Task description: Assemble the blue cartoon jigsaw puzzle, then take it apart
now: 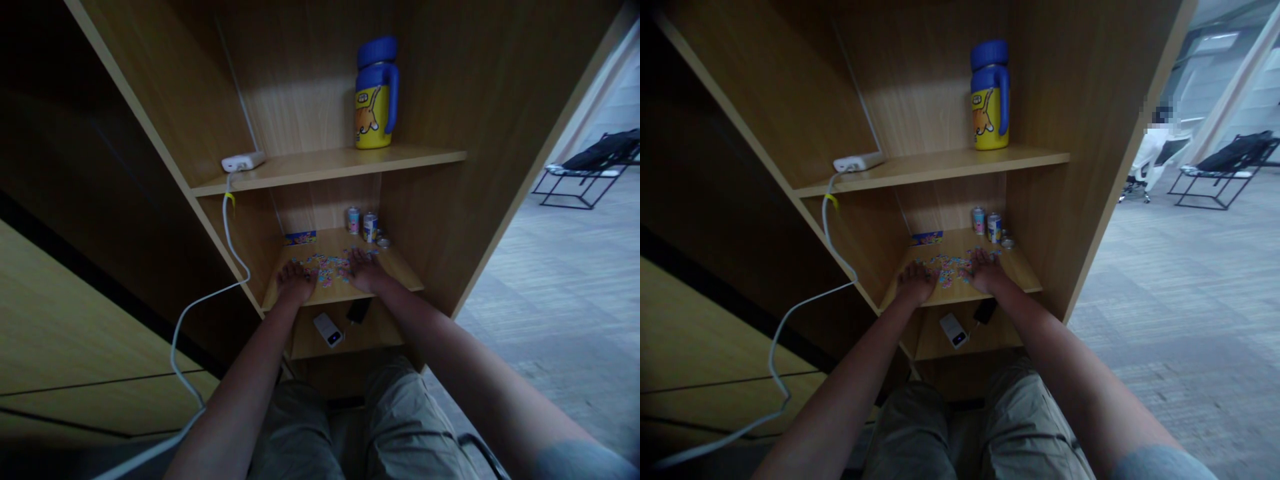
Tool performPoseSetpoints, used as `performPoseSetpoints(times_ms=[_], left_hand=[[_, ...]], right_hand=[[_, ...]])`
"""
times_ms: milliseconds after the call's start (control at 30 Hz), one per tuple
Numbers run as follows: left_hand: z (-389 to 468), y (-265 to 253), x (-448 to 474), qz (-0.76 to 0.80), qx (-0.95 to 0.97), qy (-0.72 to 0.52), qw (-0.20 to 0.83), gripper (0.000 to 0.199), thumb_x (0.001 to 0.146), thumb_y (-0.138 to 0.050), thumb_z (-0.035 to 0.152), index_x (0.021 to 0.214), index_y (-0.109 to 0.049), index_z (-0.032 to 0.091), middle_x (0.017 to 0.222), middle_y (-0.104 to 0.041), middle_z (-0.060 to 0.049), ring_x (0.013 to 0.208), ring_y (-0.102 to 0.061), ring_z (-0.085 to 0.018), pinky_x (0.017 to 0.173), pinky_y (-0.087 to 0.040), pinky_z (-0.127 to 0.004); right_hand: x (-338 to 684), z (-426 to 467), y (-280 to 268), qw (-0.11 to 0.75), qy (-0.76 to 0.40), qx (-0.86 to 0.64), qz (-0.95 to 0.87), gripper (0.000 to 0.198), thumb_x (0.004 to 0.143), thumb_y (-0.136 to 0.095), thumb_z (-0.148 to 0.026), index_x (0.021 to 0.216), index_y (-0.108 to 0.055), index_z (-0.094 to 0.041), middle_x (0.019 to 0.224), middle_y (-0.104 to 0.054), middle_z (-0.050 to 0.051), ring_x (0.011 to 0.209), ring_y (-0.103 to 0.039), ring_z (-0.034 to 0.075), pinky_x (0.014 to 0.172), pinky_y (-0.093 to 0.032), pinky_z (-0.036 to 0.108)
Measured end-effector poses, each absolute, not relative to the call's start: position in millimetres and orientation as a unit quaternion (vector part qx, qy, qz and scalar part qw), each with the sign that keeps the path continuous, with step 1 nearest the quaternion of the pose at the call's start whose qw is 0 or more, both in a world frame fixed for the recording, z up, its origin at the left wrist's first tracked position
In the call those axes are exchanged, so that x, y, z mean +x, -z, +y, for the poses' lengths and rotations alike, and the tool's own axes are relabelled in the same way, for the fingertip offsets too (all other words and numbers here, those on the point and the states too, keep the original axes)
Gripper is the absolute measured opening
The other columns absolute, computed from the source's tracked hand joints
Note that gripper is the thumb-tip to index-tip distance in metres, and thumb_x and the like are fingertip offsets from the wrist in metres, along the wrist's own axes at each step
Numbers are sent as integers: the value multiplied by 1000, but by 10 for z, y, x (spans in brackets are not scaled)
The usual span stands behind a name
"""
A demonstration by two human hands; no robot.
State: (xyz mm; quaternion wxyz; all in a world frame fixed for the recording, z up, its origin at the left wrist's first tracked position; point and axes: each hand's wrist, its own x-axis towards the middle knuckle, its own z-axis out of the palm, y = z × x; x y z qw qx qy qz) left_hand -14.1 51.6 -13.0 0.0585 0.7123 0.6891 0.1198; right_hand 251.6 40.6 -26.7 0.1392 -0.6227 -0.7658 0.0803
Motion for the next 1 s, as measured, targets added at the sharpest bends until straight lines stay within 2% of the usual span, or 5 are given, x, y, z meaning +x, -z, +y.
performPoseSetpoints(times_ms=[233, 400, 567, 800, 1000], left_hand=[[473, 82, -136, 680, 723, -106, 56, 97, 103, -28, 78, 174, -37, 13, 183, -26, -25, 171, -20, -49, 135, -17, -75], [442, 52, -124, 684, 718, -115, 63, 96, 102, -29, 79, 177, -33, 18, 185, -25, -22, 172, -18, -47, 136, -16, -73], [376, -11, -72, 708, 696, -98, 58, 101, 104, -19, 79, 179, -22, 12, 187, -16, -21, 175, -9, -42, 139, -14, -67], [192, -63, -47, 726, 684, -44, 56, 107, 105, -9, 78, 178, -16, -1, 187, -8, -23, 175, -5, -38, 141, -10, -61], [-149, -6, -129, 718, 693, -67, 15, 100, 110, -13, 73, 176, -25, -1, 184, -19, -26, 174, -15, -39, 140, -16, -60]], right_hand=[[2492, 328, 169, 109, -95, -624, -768, 93, 109, -25, -79, 181, -22, -21, 187, -11, 16, 174, -11, 38, 137, -7, 71], [2485, 207, 154, 178, -34, -630, -755, 89, 112, -28, -73, 180, -26, -16, 187, -15, 16, 175, -7, 35, 139, -3, 66], [2480, 104, 174, 239, 55, -627, -739, 81, 115, -27, -63, 179, -29, -12, 186, -18, 17, 175, -4, 31, 139, 8, 58], [2463, 143, 145, 163, -26, -675, -719, 85, 115, -25, -64, 180, -19, -10, 187, -2, 17, 175, 4, 34, 137, 6, 64], [2478, -84, 265, 263, 91, -638, -718, 77, 117, -24, -53, 179, -24, -8, 186, -13, 19, 175, -7, 32, 138, 3, 62]])
